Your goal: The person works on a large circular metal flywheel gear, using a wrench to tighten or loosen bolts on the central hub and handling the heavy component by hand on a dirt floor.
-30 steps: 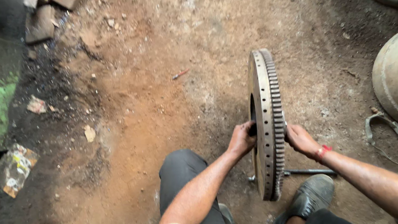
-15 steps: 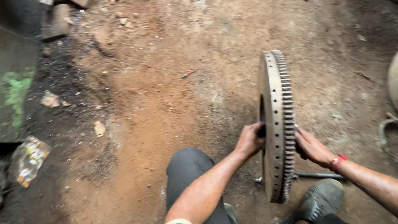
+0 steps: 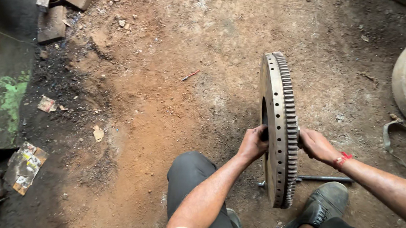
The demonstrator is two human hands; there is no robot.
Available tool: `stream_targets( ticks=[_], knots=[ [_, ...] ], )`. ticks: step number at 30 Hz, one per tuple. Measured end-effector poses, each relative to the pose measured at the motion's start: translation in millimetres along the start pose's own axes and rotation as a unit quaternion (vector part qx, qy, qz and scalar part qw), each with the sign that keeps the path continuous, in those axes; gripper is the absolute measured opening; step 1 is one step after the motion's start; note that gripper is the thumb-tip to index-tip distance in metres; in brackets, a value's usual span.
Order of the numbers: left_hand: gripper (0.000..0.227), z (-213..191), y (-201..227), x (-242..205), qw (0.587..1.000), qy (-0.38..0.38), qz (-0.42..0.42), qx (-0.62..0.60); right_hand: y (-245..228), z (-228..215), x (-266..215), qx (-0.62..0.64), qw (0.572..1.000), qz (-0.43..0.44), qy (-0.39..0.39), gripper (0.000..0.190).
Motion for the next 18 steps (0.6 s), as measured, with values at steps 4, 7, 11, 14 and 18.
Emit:
stream_targets(
  ticks=[4,7,11,14,18],
  knots=[
    [0.014,-4,-2,0,0.999,0.012,-0.011,0.032,-3,13,-4,0.118,0.992,0.038,-0.033,0.031],
    [0.018,1,1,1,1.000,0.007,0.007,0.024,3,4,-9,0.132,0.988,0.076,-0.008,0.045],
    [0.033,0,-2,1,0.999,-0.006,0.042,-0.020,4,2,-5,0.065,0.997,0.044,-0.010,0.039],
    [0.034,-4,-7,-1,0.999,0.004,0.034,0.003,1,8,0,0.006,0.999,0.042,0.003,0.040],
    [0.027,5,-4,4,0.999,0.004,0.026,0.035,1,4,0,0.041,0.993,0.110,0.007,0.048]
  ],
)
Point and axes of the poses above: each hand's wrist, its own x-axis towards the middle knuckle, its own z-axis out of the palm, y = z × x, the point moved 6 cm from there along x, towards the middle knuckle, and after that the axes turned 12 degrees about -z, right-handed, at the moved point
